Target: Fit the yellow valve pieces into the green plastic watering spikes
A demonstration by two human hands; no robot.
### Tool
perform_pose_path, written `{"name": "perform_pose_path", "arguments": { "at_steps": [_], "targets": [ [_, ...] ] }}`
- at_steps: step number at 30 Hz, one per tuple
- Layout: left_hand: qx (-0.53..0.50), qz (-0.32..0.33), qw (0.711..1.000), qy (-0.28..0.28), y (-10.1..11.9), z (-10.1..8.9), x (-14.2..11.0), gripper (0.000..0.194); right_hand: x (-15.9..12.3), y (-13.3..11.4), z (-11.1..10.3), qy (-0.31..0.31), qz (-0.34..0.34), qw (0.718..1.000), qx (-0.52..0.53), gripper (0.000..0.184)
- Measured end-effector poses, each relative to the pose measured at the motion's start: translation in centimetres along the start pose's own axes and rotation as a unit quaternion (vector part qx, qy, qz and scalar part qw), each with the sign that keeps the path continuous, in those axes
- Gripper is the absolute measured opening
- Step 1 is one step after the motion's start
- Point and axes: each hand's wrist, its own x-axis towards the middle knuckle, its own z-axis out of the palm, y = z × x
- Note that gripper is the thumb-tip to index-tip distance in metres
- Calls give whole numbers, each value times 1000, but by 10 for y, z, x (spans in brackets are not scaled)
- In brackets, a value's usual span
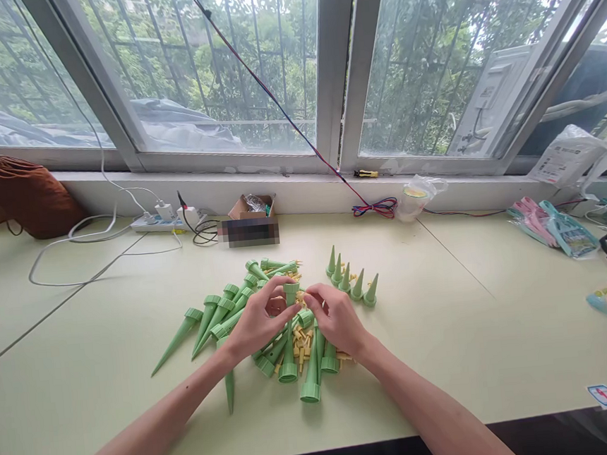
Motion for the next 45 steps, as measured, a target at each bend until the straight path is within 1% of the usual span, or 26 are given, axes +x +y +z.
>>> {"name": "perform_pose_path", "arguments": {
  "at_steps": [7,13,20,27,31,34,36,42,43,45],
  "targets": [
    [-4,-4,1000,-2,0,0,0,37,-1,-1,0,2,6,1000,16,15],
    [-1,0,1000,-3,0,0,0,35,-1,0,-1,-11,11,1000,6,22],
    [-4,-5,1000,-1,1,0,0,34,-2,-1,0,-8,16,1000,17,15],
    [2,2,1000,-4,1,0,0,33,-1,3,-1,-26,17,1000,-3,27],
    [-4,-7,1000,-1,2,-1,0,35,-1,0,0,-12,20,1000,11,18],
    [-3,-6,1000,-3,2,-1,0,36,-2,0,0,-10,17,1000,12,15],
    [-2,-2,1000,-4,2,0,0,35,-2,1,0,-14,15,1000,6,18],
    [-1,4,1000,-7,0,0,0,33,0,3,-1,-23,15,1000,-13,32],
    [-1,4,1000,-7,1,0,0,34,0,2,-1,-23,16,1000,-11,32],
    [-3,3,1000,-6,1,0,0,34,-1,0,-1,-23,20,1000,-2,26]
  ]
}}
